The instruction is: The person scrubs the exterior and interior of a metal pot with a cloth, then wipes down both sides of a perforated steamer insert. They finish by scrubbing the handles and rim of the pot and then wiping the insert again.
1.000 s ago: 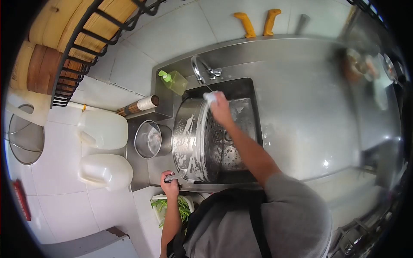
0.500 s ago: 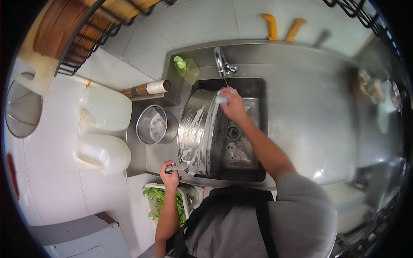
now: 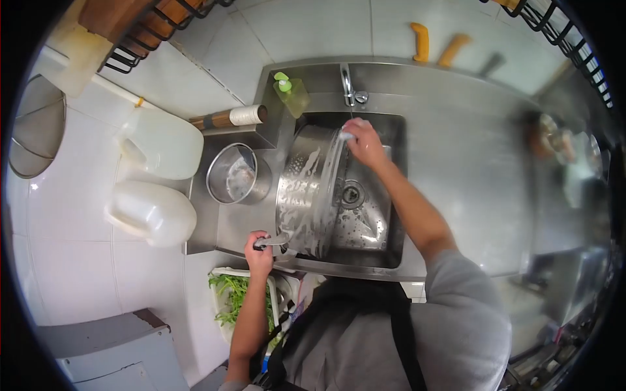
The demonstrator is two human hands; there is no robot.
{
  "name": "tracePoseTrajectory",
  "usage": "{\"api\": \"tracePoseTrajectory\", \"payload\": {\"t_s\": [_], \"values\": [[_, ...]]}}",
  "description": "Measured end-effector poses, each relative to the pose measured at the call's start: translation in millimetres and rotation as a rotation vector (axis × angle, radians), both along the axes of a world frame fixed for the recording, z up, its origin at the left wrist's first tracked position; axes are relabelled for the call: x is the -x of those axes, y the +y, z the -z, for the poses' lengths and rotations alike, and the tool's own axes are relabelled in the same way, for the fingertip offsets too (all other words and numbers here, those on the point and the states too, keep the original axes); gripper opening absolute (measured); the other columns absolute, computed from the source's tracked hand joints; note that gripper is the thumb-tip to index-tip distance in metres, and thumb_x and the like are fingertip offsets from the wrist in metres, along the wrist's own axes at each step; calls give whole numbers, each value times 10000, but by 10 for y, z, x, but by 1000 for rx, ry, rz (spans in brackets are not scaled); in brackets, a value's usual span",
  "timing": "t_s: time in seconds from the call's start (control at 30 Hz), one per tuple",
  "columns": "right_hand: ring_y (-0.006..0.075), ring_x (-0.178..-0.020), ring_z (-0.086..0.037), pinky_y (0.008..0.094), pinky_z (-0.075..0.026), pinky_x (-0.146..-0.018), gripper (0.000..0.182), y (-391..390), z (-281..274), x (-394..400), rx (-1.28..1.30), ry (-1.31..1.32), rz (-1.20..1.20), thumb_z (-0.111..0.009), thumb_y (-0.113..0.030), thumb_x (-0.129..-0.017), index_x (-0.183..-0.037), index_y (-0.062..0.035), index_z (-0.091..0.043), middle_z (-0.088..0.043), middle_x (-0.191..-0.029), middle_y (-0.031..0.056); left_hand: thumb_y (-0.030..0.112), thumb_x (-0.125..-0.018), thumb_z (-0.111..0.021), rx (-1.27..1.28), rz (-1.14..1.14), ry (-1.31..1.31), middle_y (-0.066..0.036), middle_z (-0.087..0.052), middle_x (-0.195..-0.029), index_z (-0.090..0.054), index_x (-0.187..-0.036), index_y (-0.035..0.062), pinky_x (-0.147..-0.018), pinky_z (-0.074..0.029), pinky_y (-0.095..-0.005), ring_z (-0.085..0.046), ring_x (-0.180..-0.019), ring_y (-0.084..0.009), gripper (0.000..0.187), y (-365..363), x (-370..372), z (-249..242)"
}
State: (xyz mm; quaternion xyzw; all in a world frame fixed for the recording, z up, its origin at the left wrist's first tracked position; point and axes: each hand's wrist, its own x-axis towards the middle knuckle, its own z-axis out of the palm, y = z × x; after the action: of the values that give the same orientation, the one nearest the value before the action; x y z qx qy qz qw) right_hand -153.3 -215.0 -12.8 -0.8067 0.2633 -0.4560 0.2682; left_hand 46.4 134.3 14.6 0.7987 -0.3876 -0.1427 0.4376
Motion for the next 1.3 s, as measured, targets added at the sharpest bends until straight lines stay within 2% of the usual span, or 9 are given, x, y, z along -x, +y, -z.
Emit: {"api": "tracePoseTrajectory", "payload": {"t_s": [0.1, 0.23, 0.47, 0.53, 0.67, 0.8, 1.07, 1.2, 1.3], "values": [[360, -1112, -546, 440, -456, -946, 237, 552, -222, 75, 47, -32, -44, -609, -22, -708, -936, -53, -665, -625, -1062, 144, -10, -784, -626, 26, -18, -4, -74, -608, -737, -605, -901, 40, -655, -463, -285, -555, -666, -149, 128, 1, -31, 87], [347, -1227, -483, 429, -404, -1039, 345, 1509, -1010, 351, -35, 286, -694, -638, -33, -724, -1061, -105, -658, -542, -1270, 141, 8, -793, -609, 41, 32, -28, -76, -607, -712, -600, -899, 38, -631, -460, -297, -551, -643, -158, 110, -61, 92, -56], [349, -1351, -396, 481, -369, -1100, 361, 1475, -889, -233, 455, 539, -681, -697, -168, -764, -1124, -176, -659, -512, -1321, 111, -7, -720, -635, 72, 97, 55, -157, -653, -786, -601, -953, 38, -688, -514, -354, -676, -745, -312, 239, -97, 516, 56], [341, -1211, -514, 518, -369, -1080, 280, 1263, -820, -456, 527, 500, -549, -680, -221, -724, -992, -139, -685, -606, -1133, 115, -6, -705, -651, 86, 73, 97, -170, -660, -819, -597, -969, 37, -718, -523, -364, -678, -784, -346, 273, -92, 503, 63], [371, -1051, -583, 414, -458, -967, 252, -58, -738, -1026, -121, 799, -356, -550, -245, -836, -943, -44, -657, -639, -1099, 157, 0, -707, -668, 126, 77, 127, -178, -670, -856, -596, -988, 40, -746, -529, -373, -669, -815, -382, 293, -75, 508, 39], [380, -1154, -574, 447, -471, -967, 445, -354, -417, -1225, -208, 824, 22, -437, -377, -915, -1048, -17, -662, -634, -1174, 227, -9, -715, -663, 129, 90, 44, -171, -675, -844, -603, -986, 40, -741, -531, -369, -680, -808, -364, 282, -53, 519, 52], [426, -1324, -402, 517, -376, -1058, 370, 1660, -950, -294, 279, 579, -271, -654, -168, -792, -1152, -85, -670, -511, -1361, 153, -24, -726, -603, 171, 141, 95, -156, -669, -812, -612, -961, 27, -724, -525, -335, -695, -785, -323, 241, 172, 712, 284], [396, -1264, -473, 477, -406, -1058, 441, 814, -573, -584, 279, 450, -132, -633, -99, -770, -1211, -128, -635, -531, -1347, 144, -32, -717, -600, 184, 75, 164, -159, -670, -819, -600, -936, 27, -690, -517, -322, -691, -762, -315, 227, 167, 828, 353], [404, -1112, -592, 472, -478, -950, 358, -361, -506, -1035, -290, 850, -238, -434, -268, -926, -1153, -93, -648, -596, -1259, 186, -33, -717, -605, 186, 58, 193, -135, -662, -808, -598, -932, 35, -679, -512, -307, -681, -728, -283, 225, 202, 858, 424]]}}
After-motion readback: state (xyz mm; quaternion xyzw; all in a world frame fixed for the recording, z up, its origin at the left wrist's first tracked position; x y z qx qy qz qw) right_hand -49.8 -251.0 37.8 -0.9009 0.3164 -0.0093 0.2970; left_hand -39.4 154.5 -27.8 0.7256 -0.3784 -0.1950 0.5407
